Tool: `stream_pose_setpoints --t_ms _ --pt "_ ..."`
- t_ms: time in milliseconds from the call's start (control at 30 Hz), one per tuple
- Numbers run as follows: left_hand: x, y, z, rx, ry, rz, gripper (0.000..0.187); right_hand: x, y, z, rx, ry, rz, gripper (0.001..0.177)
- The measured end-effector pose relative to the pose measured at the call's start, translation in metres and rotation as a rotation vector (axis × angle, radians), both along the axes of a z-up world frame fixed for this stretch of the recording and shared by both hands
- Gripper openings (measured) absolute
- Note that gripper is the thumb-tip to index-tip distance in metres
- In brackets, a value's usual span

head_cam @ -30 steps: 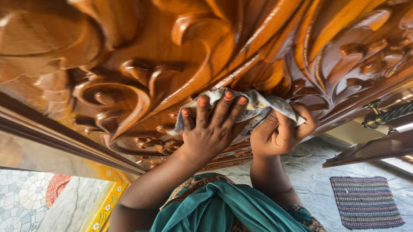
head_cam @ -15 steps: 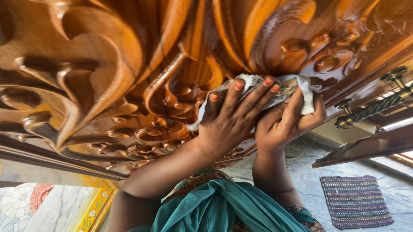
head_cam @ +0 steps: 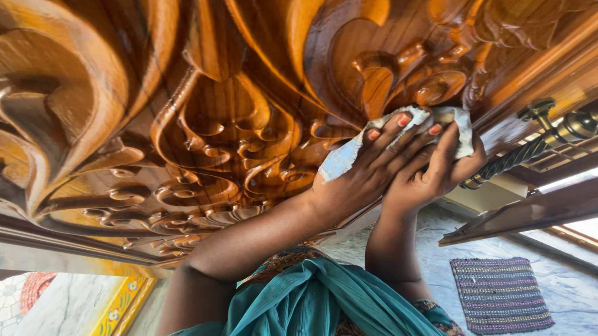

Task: The person cleans the carved wooden surfaces of a door with a cloth, wiping into the intricate grooves and patterns.

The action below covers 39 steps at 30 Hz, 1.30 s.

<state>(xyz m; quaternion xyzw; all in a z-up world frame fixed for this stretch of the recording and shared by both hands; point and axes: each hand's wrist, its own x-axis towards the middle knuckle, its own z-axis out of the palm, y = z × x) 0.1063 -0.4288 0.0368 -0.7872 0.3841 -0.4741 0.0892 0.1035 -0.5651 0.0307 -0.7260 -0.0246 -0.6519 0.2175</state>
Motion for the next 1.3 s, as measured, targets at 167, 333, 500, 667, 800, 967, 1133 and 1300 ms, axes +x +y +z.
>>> stream_pose_setpoints --t_ms 167,333,500,667,800,967,1133,1300 --pt "0.003 -0.020 0.003 0.068 0.003 -0.051 0.064 0.002 -0.016 -0.004 0.042 -0.035 0.074 0.036" --pt "0.005 -0.034 -0.002 0.044 -0.021 -0.080 0.063 0.003 -0.026 -0.009 0.058 -0.073 0.036 0.035" --pt "0.004 -0.031 0.000 -0.002 -0.061 -0.107 0.060 -0.001 -0.028 -0.019 0.116 -0.050 0.046 0.036" --pt "0.001 -0.024 0.004 0.062 -0.035 -0.090 0.062 0.001 -0.030 -0.034 0.160 -0.043 0.087 0.036" --pt "0.000 -0.012 0.002 0.097 -0.027 -0.068 0.063 0.000 -0.017 -0.036 0.141 0.003 0.087 0.037" --pt "-0.007 0.023 0.004 0.111 0.065 -0.116 0.063 -0.006 0.015 -0.028 0.117 -0.016 0.133 0.038" --pt "-0.015 0.065 0.008 0.038 0.110 -0.140 0.061 -0.016 0.057 -0.018 0.047 0.018 0.161 0.039" --pt "-0.026 0.119 0.011 -0.063 0.129 -0.090 0.058 -0.026 0.104 -0.003 -0.004 0.031 0.175 0.039"
